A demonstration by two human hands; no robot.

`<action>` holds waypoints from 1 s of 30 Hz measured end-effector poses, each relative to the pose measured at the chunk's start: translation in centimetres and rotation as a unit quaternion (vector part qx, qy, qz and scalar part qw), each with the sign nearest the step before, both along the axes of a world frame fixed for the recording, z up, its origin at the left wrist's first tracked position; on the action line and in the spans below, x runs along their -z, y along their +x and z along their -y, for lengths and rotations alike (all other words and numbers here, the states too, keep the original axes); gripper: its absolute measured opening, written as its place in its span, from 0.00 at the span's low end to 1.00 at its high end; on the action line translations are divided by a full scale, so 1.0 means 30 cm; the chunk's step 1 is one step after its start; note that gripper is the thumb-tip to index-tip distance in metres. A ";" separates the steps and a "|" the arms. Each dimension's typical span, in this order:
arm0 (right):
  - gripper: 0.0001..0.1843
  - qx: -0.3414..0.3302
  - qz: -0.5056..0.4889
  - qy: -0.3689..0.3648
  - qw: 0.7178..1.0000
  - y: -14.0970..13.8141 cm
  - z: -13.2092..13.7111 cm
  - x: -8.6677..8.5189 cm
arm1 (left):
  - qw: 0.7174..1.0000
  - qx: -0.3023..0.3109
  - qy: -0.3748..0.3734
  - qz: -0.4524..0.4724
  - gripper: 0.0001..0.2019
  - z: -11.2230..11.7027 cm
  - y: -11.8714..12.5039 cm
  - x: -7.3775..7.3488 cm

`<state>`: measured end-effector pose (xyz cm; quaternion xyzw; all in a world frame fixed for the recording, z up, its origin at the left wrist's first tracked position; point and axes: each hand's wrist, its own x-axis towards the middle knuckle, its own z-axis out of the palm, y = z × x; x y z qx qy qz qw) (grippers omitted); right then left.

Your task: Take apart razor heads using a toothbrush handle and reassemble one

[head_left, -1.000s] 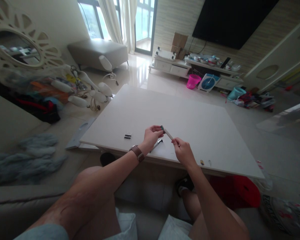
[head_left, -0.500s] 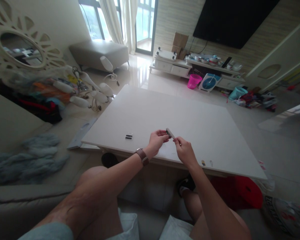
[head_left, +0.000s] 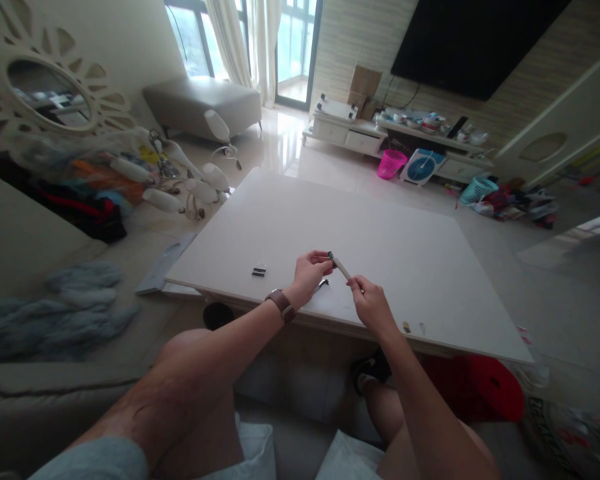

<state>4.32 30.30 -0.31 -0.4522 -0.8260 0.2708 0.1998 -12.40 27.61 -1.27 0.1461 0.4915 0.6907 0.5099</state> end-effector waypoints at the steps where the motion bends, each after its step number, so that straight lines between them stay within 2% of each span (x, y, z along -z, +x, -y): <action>1: 0.20 0.001 -0.001 -0.001 1.000 -0.001 0.000 0.000 | 1.000 0.004 -0.001 -0.005 0.09 0.001 0.004 0.001; 9: 0.20 0.008 -0.003 0.003 1.000 -0.005 -0.005 0.003 | 0.999 0.043 0.001 -0.020 0.09 0.012 0.043 0.016; 14: 0.21 0.024 -0.028 0.018 0.999 0.004 -0.001 -0.033 | 0.998 0.056 -0.002 0.005 0.10 0.010 0.049 0.006; 18: 0.22 0.035 -0.052 0.026 0.998 0.020 0.009 -0.050 | 0.999 0.040 0.006 0.031 0.08 0.000 0.018 -0.007; 23: 0.21 0.024 -0.034 0.015 0.999 0.023 0.017 -0.027 | 0.998 -0.003 0.007 0.061 0.05 -0.005 -0.018 -0.022; 30: 0.21 0.013 -0.019 0.015 1.000 0.011 0.019 -0.017 | 0.998 -0.011 0.006 0.060 0.05 0.002 -0.018 -0.040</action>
